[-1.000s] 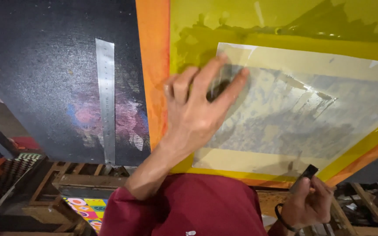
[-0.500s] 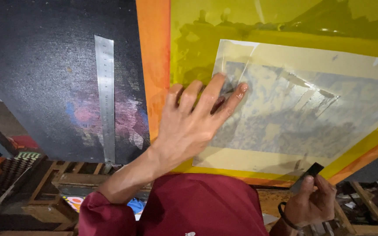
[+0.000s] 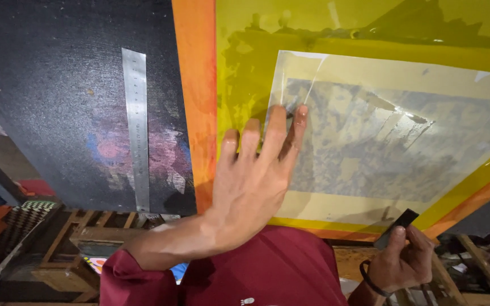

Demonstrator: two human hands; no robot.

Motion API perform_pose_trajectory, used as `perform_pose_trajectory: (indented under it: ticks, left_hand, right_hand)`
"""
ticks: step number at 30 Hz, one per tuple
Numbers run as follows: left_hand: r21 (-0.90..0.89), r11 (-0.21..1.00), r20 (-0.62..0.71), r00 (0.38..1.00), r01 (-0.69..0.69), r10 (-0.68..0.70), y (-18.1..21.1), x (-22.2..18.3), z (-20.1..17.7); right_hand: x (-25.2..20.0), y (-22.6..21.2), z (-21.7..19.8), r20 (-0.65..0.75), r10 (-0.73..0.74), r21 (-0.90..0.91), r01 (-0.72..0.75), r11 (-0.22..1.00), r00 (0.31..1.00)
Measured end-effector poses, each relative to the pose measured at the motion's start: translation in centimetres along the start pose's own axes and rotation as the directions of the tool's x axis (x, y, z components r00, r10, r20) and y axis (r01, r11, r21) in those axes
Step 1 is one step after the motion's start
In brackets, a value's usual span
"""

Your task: Applying liquid to a paper design on a screen to make it translucent and adhere it for screen printing.

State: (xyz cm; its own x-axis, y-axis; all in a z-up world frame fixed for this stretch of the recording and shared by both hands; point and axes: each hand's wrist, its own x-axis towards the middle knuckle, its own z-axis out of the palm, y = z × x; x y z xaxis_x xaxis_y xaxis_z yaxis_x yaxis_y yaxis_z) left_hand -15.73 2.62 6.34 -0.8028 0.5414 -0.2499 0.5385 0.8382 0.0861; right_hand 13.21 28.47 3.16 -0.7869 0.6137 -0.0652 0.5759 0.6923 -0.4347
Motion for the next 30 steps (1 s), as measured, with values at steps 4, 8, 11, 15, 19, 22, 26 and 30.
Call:
perform_pose_trajectory:
  ticks: [4, 8, 11, 15, 19, 22, 26, 30]
  left_hand:
    - [-0.019, 1.000, -0.014, 1.000, 0.000, 0.000, 0.2, -0.2, -0.2]
    - [0.015, 1.000, 0.031, 1.000, 0.002, -0.003, 0.3, 0.1, -0.1]
    - [0.029, 1.000, 0.023, 1.000, 0.004, -0.004, 0.0, 0.7, 0.1]
    - [0.034, 0.999, -0.013, 1.000, -0.012, 0.013, -0.3, 1.4, 0.1]
    - [0.023, 1.000, -0.040, 0.999, 0.008, -0.007, -0.1, 1.9, 0.3]
    - [0.013, 1.000, -0.013, 1.000, 0.013, -0.013, 0.2, 2.0, 0.8]
    - [-0.004, 1.000, -0.055, 0.998, 0.019, -0.019, 0.4, 2.2, 1.3]
    - [0.003, 0.999, -0.099, 0.994, 0.047, -0.047, 0.6, 2.1, 1.5]
  right_hand:
    - [-0.2, 0.4, 0.1, -0.013, -0.009, 0.020, 0.009, 1.000, 1.000]
    - [0.1, -0.2, 0.1, -0.005, -0.008, 0.014, 0.008, 1.000, 1.000]
    - [0.1, 0.0, 0.1, -0.008, -0.010, 0.046, 0.010, 0.999, 1.000]
    - [-0.2, 0.6, 0.3, -0.024, 0.001, 0.052, 0.000, 0.999, 1.000]
    - [-0.2, 0.6, 0.3, -0.024, -0.005, 0.087, 0.007, 0.996, 1.000]
    - [-0.1, 0.1, 0.3, -0.011, -0.015, 0.060, 0.016, 0.998, 1.000]
    - [0.0, -0.5, 0.2, -0.027, -0.043, 0.027, 0.043, 0.999, 0.999]
    - [-0.1, -1.3, -0.1, -0.047, -0.044, 0.025, 0.045, 0.999, 0.998]
